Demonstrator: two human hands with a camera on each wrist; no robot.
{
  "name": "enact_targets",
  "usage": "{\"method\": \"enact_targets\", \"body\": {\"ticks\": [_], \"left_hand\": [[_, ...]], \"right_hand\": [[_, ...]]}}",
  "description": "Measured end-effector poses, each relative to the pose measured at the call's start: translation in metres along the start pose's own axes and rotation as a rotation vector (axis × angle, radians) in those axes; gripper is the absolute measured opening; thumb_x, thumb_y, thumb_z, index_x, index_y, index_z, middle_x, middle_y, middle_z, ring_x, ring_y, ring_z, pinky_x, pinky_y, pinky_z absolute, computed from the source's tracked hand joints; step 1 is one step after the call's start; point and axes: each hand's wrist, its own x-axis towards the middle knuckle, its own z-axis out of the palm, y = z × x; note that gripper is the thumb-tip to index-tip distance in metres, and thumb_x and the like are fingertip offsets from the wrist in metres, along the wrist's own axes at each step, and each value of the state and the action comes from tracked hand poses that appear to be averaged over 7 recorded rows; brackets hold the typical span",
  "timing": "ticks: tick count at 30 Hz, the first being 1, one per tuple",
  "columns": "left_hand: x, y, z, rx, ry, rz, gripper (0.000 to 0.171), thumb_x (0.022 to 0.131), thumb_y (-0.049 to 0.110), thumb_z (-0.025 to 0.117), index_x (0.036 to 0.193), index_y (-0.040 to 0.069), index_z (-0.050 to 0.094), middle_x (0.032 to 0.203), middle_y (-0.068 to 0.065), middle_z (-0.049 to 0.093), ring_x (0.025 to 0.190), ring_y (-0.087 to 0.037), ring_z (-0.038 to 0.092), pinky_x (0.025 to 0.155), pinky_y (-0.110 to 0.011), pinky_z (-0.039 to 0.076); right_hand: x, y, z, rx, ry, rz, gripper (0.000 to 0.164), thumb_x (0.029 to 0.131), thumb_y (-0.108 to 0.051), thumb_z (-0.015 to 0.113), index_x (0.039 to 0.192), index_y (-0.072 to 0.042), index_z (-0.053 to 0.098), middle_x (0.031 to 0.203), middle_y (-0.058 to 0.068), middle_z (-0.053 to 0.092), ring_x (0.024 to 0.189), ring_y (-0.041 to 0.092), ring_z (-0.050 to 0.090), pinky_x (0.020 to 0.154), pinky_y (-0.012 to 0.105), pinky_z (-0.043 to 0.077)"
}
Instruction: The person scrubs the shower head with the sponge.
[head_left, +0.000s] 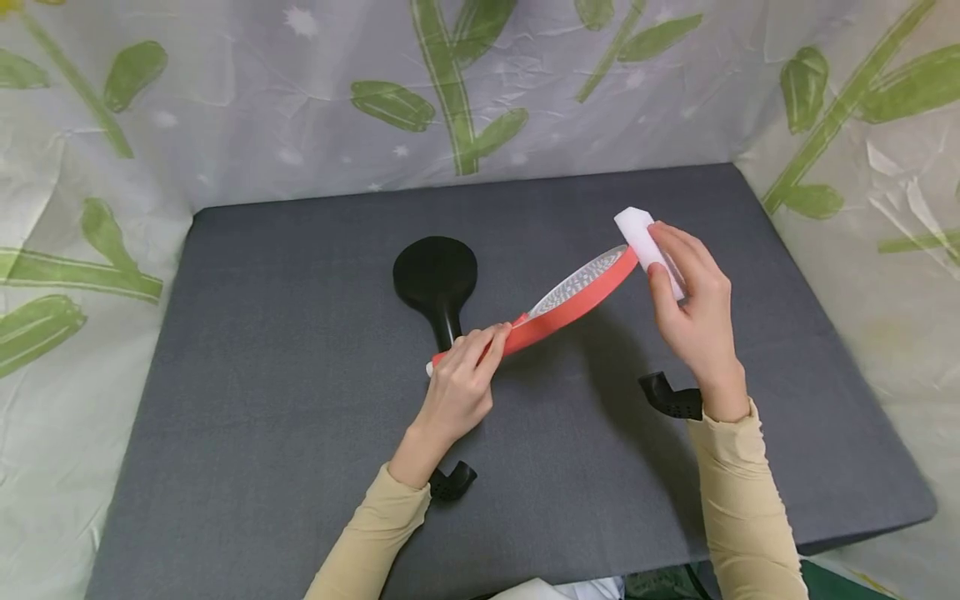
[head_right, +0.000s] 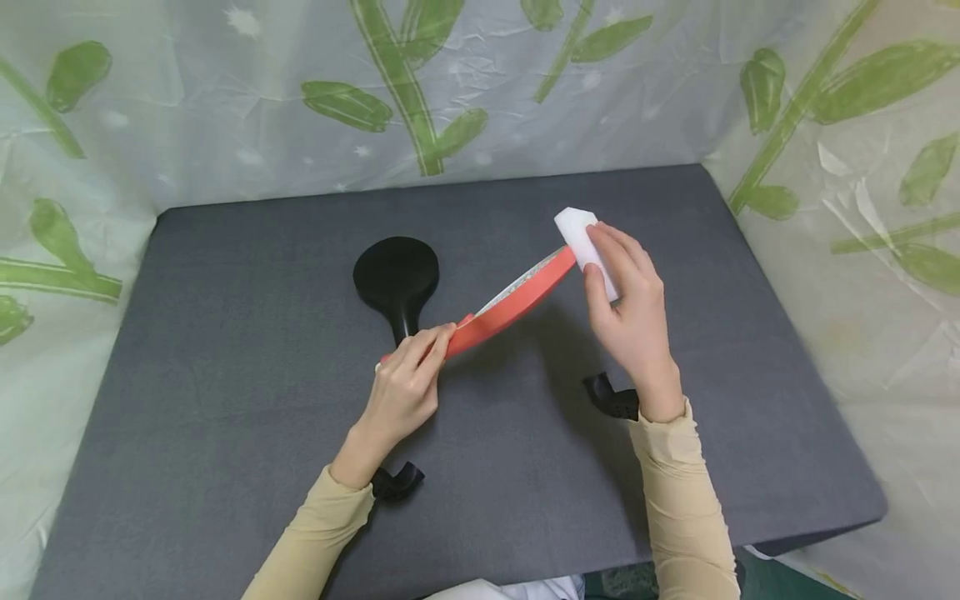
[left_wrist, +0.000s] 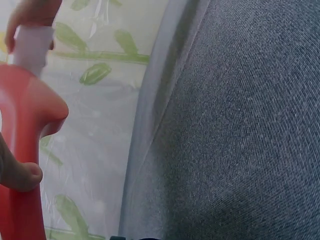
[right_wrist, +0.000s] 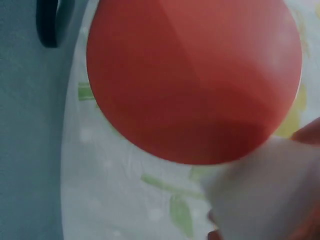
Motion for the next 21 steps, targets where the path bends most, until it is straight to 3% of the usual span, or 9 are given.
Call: {"method": "enact_targets", "body": {"ticks": [3, 7, 10, 15, 18, 21], "left_hand": [[0.0, 0.001, 0.001, 0.023, -0.001, -0.001, 0.048, 0.074, -0.012, 0.048, 0.12, -0.004, 0.057, 0.109, -0.016, 0.059, 0.088, -0.028, 0.059, 0.078, -0.036, 0.049], [0.001, 0.002, 0.003, 0.044, 0.014, -0.021, 0.048, 0.072, -0.012, 0.054, 0.12, -0.004, 0.057, 0.108, -0.016, 0.059, 0.087, -0.028, 0.058, 0.075, -0.037, 0.049], [0.003, 0.003, 0.006, 0.04, 0.02, -0.041, 0.048, 0.072, -0.012, 0.053, 0.119, -0.005, 0.057, 0.109, -0.016, 0.059, 0.087, -0.028, 0.058, 0.074, -0.036, 0.049], [0.003, 0.005, 0.009, 0.029, 0.031, -0.053, 0.042, 0.071, -0.013, 0.05, 0.112, -0.008, 0.06, 0.106, -0.019, 0.059, 0.087, -0.029, 0.057, 0.078, -0.036, 0.049], [0.003, 0.005, 0.009, 0.021, 0.031, -0.061, 0.041, 0.072, -0.013, 0.05, 0.112, -0.008, 0.06, 0.106, -0.019, 0.059, 0.088, -0.029, 0.057, 0.079, -0.036, 0.049], [0.002, 0.005, 0.009, 0.008, 0.019, -0.077, 0.045, 0.072, -0.013, 0.049, 0.116, -0.006, 0.058, 0.109, -0.017, 0.059, 0.09, -0.028, 0.058, 0.079, -0.035, 0.049]], "right_hand": [[-0.004, -0.006, 0.005, -0.001, 0.039, -0.074, 0.036, 0.088, -0.02, 0.052, 0.117, -0.002, 0.063, 0.123, 0.012, 0.058, 0.109, 0.028, 0.053, 0.088, 0.027, 0.041], [-0.009, -0.025, 0.018, -0.049, 0.054, -0.264, 0.036, 0.084, -0.024, 0.053, 0.112, -0.003, 0.065, 0.123, 0.016, 0.057, 0.108, 0.039, 0.049, 0.086, 0.045, 0.039], [-0.016, -0.037, 0.03, -0.176, -0.038, -0.419, 0.034, 0.083, -0.018, 0.054, 0.112, -0.005, 0.065, 0.125, 0.018, 0.055, 0.112, 0.043, 0.047, 0.083, 0.054, 0.037], [-0.032, -0.042, 0.046, -0.414, -0.25, -0.661, 0.036, 0.085, -0.007, 0.05, 0.119, -0.003, 0.061, 0.131, 0.014, 0.052, 0.121, 0.037, 0.045, 0.085, 0.048, 0.042], [-0.032, -0.039, 0.048, -0.438, -0.24, -0.701, 0.037, 0.085, -0.005, 0.05, 0.12, -0.004, 0.061, 0.132, 0.011, 0.052, 0.122, 0.034, 0.046, 0.087, 0.047, 0.042], [-0.023, -0.033, 0.043, -0.353, -0.135, -0.604, 0.036, 0.083, -0.008, 0.053, 0.118, -0.007, 0.063, 0.13, 0.011, 0.053, 0.118, 0.037, 0.047, 0.084, 0.051, 0.039]]}}
